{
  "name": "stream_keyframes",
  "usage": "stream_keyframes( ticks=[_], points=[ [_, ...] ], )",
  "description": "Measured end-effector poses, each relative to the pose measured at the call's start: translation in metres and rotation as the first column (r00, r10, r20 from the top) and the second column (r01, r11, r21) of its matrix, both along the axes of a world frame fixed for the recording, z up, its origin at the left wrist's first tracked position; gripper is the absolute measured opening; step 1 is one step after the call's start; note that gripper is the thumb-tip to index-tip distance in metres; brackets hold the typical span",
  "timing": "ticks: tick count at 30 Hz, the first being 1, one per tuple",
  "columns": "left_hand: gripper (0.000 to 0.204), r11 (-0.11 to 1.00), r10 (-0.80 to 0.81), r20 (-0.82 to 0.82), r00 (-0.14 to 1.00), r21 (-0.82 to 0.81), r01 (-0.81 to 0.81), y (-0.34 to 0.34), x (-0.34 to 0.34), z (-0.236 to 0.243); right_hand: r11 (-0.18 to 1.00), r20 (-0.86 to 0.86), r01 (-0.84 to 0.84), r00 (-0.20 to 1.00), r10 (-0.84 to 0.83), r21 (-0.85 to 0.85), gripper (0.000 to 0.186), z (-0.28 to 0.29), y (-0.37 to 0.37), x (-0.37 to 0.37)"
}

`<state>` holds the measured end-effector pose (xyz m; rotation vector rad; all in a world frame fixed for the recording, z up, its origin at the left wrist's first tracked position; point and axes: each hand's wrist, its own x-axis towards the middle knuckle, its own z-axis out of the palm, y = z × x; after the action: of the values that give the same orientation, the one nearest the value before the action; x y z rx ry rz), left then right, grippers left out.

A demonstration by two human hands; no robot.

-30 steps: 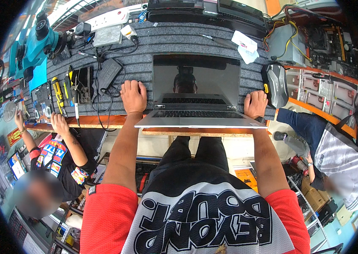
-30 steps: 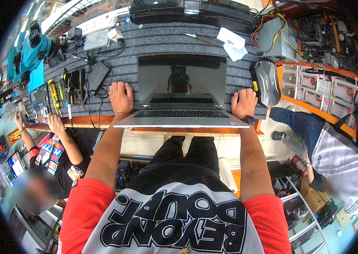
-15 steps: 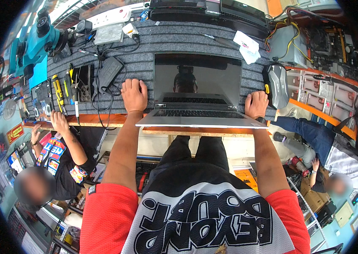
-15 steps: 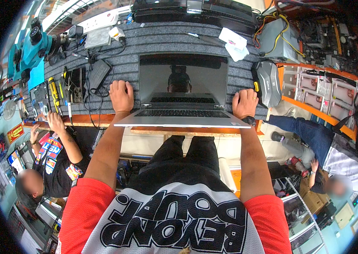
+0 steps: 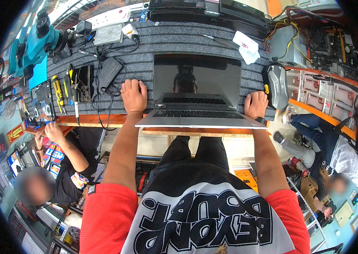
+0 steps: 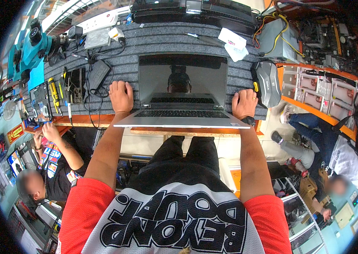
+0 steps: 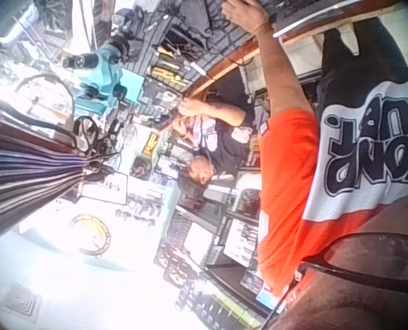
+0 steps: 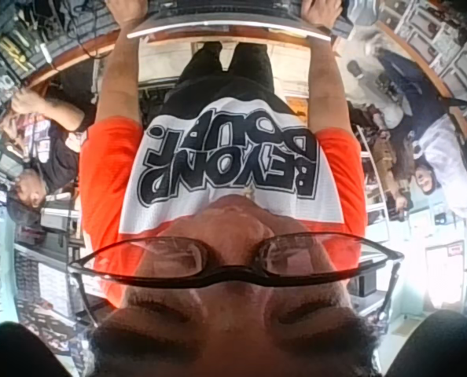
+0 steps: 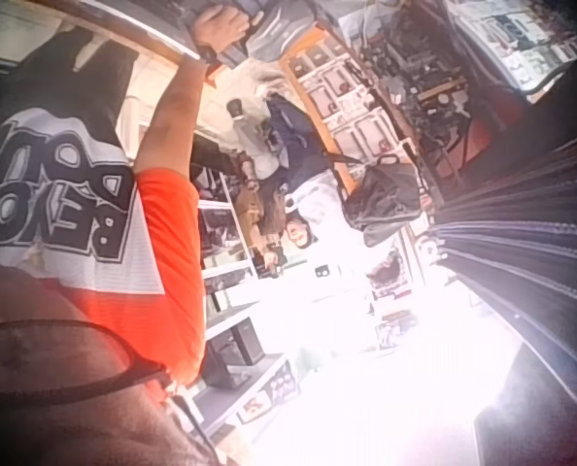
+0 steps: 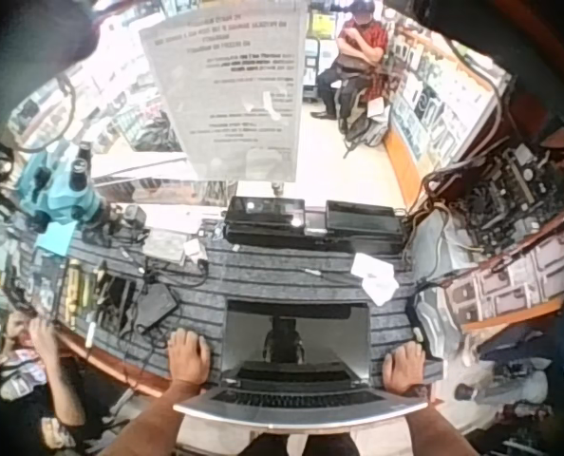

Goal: The person holds a laptop open, removes internal components including a battery and cables, and works on the internal board by hand.

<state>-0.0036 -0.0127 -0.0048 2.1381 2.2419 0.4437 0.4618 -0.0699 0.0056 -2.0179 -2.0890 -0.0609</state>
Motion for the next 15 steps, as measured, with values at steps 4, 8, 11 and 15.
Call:
stream_keyframes(
  ticks=[4, 8, 11, 15],
  points=[
    [0.017, 0.999, -0.011, 0.017, 1.0, 0.041, 0.01, 0.0004, 0.0013, 0.0027, 1.0, -0.003, -0.001, 1.0, 0.001, 0.006, 0.014, 0.0012, 0.0007, -0.0009],
    [0.017, 0.998, -0.018, 0.032, 0.999, 0.053, 0.016, 0.0005, 0.0026, 0.0047, 1.0, -0.003, 0.004, 1.0, -0.004, -0.004, 0.015, -0.0007, -0.0006, 0.0006],
    [0.017, 0.998, -0.019, 0.032, 0.999, 0.056, 0.017, 0.0012, 0.0024, 0.0041, 1.0, -0.004, 0.004, 1.0, -0.004, 0.006, 0.015, -0.001, 0.0, 0.0004],
    [0.016, 1.0, 0.006, 0.017, 1.0, -0.008, -0.006, 0.0003, 0.0014, 0.0021, 1.0, -0.01, 0.004, 1.0, -0.003, 0.007, 0.015, -0.0001, 0.0006, -0.0001]
  ],
)
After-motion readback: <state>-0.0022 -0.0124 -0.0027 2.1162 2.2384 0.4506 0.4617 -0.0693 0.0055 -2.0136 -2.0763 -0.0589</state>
